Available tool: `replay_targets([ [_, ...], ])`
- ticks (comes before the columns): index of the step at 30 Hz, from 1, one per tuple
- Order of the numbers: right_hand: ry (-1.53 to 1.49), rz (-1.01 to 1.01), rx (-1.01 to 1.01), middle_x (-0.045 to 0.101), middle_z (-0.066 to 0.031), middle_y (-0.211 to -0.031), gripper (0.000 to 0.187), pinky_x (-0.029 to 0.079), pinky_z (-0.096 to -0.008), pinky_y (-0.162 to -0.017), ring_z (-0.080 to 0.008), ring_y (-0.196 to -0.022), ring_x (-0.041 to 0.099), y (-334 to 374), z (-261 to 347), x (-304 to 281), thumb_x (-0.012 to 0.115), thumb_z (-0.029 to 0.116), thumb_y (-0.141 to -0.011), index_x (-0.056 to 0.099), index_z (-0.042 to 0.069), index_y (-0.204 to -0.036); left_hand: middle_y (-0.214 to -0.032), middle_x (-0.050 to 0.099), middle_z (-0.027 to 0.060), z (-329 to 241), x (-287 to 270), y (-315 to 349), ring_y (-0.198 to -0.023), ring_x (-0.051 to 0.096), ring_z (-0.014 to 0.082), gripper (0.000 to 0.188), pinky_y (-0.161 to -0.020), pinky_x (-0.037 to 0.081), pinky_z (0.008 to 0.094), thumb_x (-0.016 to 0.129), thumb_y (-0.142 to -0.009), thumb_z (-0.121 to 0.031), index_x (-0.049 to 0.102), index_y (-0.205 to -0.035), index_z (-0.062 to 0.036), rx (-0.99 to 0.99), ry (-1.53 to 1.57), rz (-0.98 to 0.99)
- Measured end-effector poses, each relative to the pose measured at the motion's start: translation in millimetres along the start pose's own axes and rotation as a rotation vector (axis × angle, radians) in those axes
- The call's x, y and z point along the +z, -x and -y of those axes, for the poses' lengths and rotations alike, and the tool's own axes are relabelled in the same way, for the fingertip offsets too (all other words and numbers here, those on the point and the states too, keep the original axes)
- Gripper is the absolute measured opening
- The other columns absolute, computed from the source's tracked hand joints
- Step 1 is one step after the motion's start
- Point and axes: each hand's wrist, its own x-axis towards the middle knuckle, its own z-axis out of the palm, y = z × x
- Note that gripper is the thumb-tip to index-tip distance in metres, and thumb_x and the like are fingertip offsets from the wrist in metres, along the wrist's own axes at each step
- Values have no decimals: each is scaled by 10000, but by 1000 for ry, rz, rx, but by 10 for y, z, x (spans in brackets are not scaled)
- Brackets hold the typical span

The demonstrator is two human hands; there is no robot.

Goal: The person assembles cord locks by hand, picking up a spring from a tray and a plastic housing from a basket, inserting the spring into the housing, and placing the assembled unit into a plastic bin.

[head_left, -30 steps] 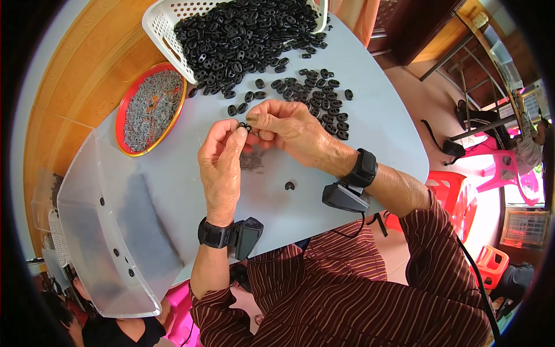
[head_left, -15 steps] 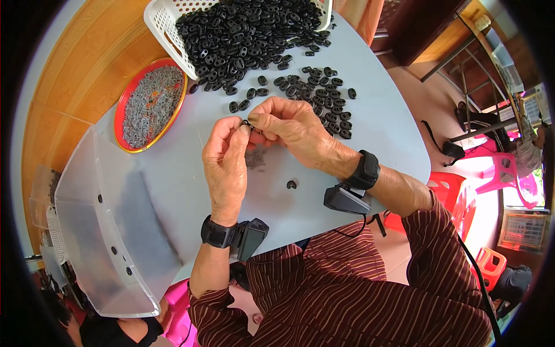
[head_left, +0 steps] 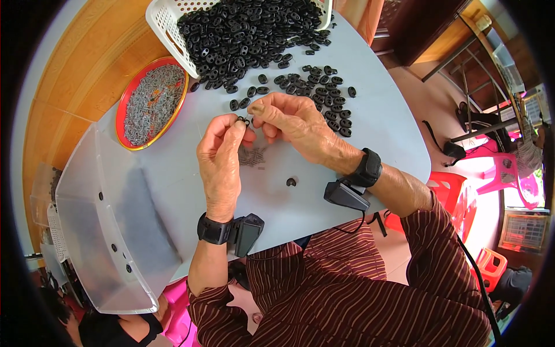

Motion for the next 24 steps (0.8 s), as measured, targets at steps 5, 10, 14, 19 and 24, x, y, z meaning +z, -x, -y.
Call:
replay_targets([
  [5, 86, 24, -18, 575, 32, -698, 236, 416, -204, -566, -42, -612, 485, -3, -32, -4, 634, 270, -895, 653, 36, -916, -801, 596, 10, 22, 31, 16, -732, 540, 83, 136, -691, 428, 233, 573, -907, -123, 603, -959, -1, 2, 6, 41],
  [10, 119, 14, -32, 579, 24, -683, 233, 417, -204, -557, -42, -611, 491, 19, 5, -21, 646, 267, -886, 658, 34, -884, -810, 581, 23, -46, -17, 6, -755, 519, 101, 209, -726, 414, 253, 556, -923, -184, 600, -996, 6, -75, -66, 118],
  [14, 182, 18, -7, 566, 23, -663, 231, 420, -207, -553, -44, -600, 495, 29, 30, -28, 645, 263, -886, 659, 33, -888, -757, 570, 19, -118, -40, -17, -731, 513, 90, 242, -696, 406, 236, 544, -931, -224, 612, -969, 5, -108, -185, 164],
  [19, 141, 20, -6, 562, 25, -654, 235, 425, -213, -549, -47, -594, 496, 28, 30, 9, 640, 264, -889, 659, 30, -892, -698, 605, 18, -91, -43, -21, -652, 544, 79, 232, -626, 429, 230, 533, -941, -220, 628, -939, -8, 48, -370, 156],
  [24, 76, 5, -18, 566, 26, -658, 228, 421, -210, -546, -49, -598, 499, 16, 6, 5, 646, 253, -886, 661, 26, -887, -743, 569, 2, -26, -10, 1, -691, 504, 69, 240, -658, 401, 220, 550, -933, -214, 618, -955, 15, 8, -219, 109],
])
